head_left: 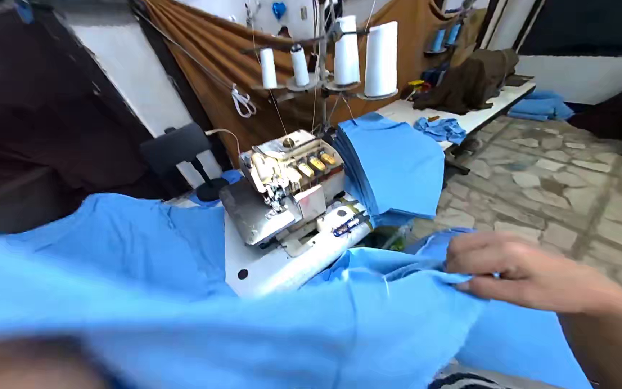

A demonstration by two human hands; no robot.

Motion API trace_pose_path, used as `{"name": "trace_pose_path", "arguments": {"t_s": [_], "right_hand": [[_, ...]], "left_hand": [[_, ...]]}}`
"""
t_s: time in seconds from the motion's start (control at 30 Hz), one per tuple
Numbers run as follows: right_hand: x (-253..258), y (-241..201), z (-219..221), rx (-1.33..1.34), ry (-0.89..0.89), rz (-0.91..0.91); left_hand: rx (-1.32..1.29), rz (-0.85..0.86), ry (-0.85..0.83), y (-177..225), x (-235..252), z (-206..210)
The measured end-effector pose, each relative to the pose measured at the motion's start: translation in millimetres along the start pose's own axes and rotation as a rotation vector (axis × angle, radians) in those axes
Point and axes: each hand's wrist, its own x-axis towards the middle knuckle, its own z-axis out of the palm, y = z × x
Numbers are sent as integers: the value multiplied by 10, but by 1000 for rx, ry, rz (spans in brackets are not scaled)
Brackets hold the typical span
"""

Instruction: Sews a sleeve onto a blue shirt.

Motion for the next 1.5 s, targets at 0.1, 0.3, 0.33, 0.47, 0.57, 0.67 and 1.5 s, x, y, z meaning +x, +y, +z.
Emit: {"name": "trace_pose_path", "arguments": {"t_s": [0.1, 0.3, 0.33, 0.47, 0.57, 0.67, 1.5], "right_hand": [[-447, 77, 434, 10, -240, 516], [-985, 288, 1151, 231, -806, 1059], [-975, 328, 1193, 245, -866, 1060], [-696, 585, 1187, 158, -913, 1026], [-430, 738, 1050, 116, -788, 988], [-305, 808, 970, 129, -688, 951], [1683, 3233, -696, -331, 485, 1002]], "left_hand": [[118, 46, 30, -665, 441, 1382], [405, -267, -834, -837, -244, 2039], [435, -184, -870, -767, -273, 2013], [533, -112, -997, -593, -259, 2111], [584, -210, -1011, -606, -123, 2289], [576, -201, -942, -688, -80, 2379], [455, -26, -442, -628, -443, 2389]]}}
